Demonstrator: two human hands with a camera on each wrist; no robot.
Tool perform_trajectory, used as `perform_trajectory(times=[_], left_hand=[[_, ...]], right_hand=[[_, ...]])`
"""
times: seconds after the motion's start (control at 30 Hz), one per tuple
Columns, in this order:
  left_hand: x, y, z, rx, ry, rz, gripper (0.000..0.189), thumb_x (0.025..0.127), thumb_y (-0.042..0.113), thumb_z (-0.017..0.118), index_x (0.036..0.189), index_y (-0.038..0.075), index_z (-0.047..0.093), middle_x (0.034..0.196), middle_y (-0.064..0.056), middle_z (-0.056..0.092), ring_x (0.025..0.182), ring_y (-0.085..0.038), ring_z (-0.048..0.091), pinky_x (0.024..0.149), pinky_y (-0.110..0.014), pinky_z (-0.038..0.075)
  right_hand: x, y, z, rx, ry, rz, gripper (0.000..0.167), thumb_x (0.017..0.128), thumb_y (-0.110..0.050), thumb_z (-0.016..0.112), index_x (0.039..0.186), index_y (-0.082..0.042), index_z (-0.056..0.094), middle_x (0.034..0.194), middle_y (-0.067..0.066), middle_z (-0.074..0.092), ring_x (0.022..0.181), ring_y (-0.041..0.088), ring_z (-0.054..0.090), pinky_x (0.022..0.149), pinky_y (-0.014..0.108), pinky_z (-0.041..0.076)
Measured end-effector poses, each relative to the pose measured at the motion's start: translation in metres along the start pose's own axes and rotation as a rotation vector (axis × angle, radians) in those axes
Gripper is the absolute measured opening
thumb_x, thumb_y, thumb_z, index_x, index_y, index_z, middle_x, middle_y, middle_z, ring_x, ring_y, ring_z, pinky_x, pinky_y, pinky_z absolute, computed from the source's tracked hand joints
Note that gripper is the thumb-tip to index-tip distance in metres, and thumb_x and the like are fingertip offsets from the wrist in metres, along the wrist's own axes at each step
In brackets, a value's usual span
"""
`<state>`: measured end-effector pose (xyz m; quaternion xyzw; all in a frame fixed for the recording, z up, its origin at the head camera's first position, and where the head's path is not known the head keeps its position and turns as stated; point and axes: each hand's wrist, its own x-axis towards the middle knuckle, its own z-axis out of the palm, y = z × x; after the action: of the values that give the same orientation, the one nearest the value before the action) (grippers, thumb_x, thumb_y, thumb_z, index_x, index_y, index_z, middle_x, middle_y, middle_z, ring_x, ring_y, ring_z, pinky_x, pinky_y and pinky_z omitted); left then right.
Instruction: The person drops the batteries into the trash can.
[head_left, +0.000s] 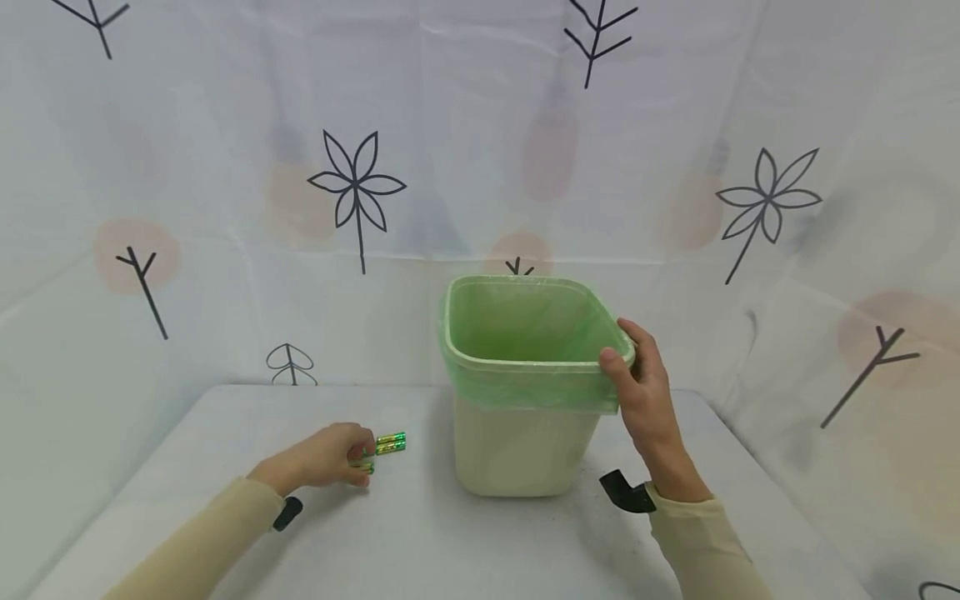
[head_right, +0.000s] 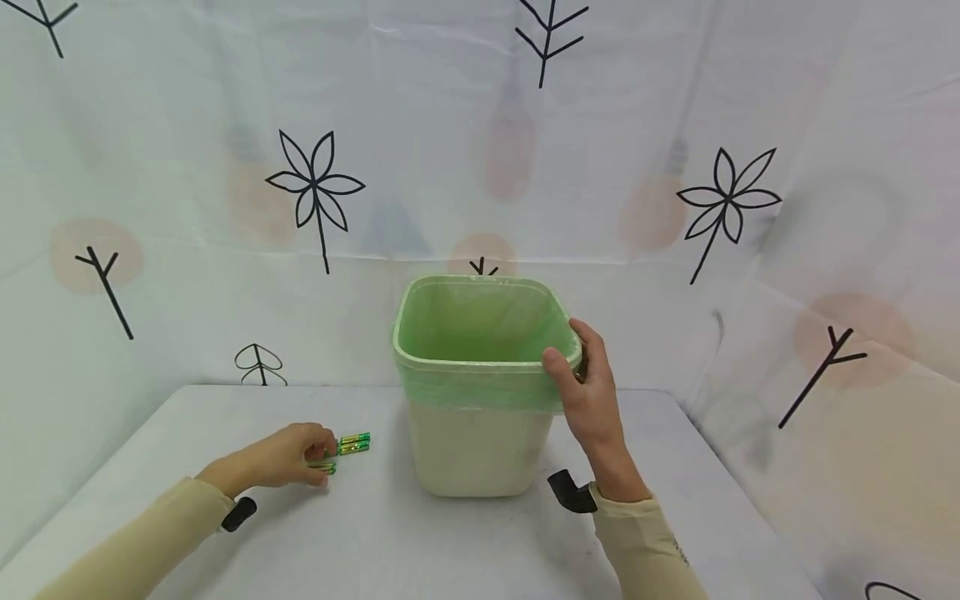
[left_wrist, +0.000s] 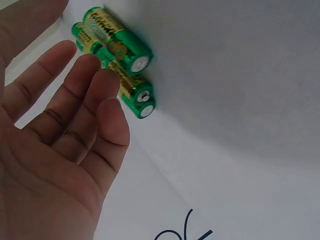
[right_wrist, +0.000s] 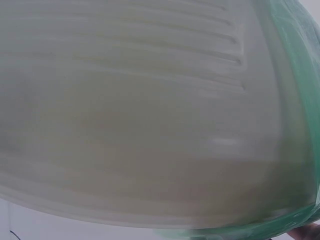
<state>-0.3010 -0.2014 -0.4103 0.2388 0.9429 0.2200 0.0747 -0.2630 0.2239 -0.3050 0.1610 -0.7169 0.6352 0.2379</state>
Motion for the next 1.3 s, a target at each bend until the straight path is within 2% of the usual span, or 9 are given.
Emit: perform_trajectory(times=[0.3,0.5,0.9,1.3], left_hand=[[0.0,-0.002,0.008,-0.008,-0.026,-0.051,0.03,0.072,0.022,0.083,0.093,0.018,0.062,0.082,0.004,0.053,0.078,-0.016,0.048,0.07,-0.035,0.042],[-0.001,-0.001,0.009,-0.001,-0.045,-0.037,0.026,0.074,0.022,0.082,0.089,0.018,0.061,0.078,0.004,0.053,0.075,-0.014,0.048,0.065,-0.032,0.041],[-0.004,-0.005,0.011,-0.044,-0.096,-0.021,0.02,0.077,0.02,0.08,0.083,0.019,0.061,0.074,0.005,0.054,0.069,-0.013,0.051,0.06,-0.027,0.042],[-0.004,-0.008,0.015,-0.076,-0.096,0.0,0.021,0.077,0.02,0.08,0.082,0.021,0.06,0.074,0.006,0.056,0.068,-0.011,0.052,0.059,-0.026,0.043]], right_hand=[[0.0,-0.001,0.001,-0.003,-0.002,-0.019,0.051,0.097,-0.017,0.052,0.145,-0.014,0.034,0.123,0.016,0.045,0.102,0.018,0.05,0.083,0.022,0.041],[0.0,-0.001,0.001,0.005,-0.002,-0.02,0.052,0.097,-0.017,0.052,0.145,-0.01,0.033,0.123,0.017,0.046,0.102,0.017,0.05,0.083,0.022,0.041],[-0.001,-0.001,0.0,0.004,-0.003,-0.001,0.05,0.097,-0.018,0.052,0.144,-0.018,0.035,0.125,0.018,0.045,0.102,0.018,0.05,0.083,0.021,0.041],[-0.002,-0.001,0.001,0.003,-0.007,0.008,0.051,0.097,-0.018,0.052,0.144,-0.018,0.034,0.126,0.016,0.045,0.104,0.018,0.05,0.084,0.022,0.041]])
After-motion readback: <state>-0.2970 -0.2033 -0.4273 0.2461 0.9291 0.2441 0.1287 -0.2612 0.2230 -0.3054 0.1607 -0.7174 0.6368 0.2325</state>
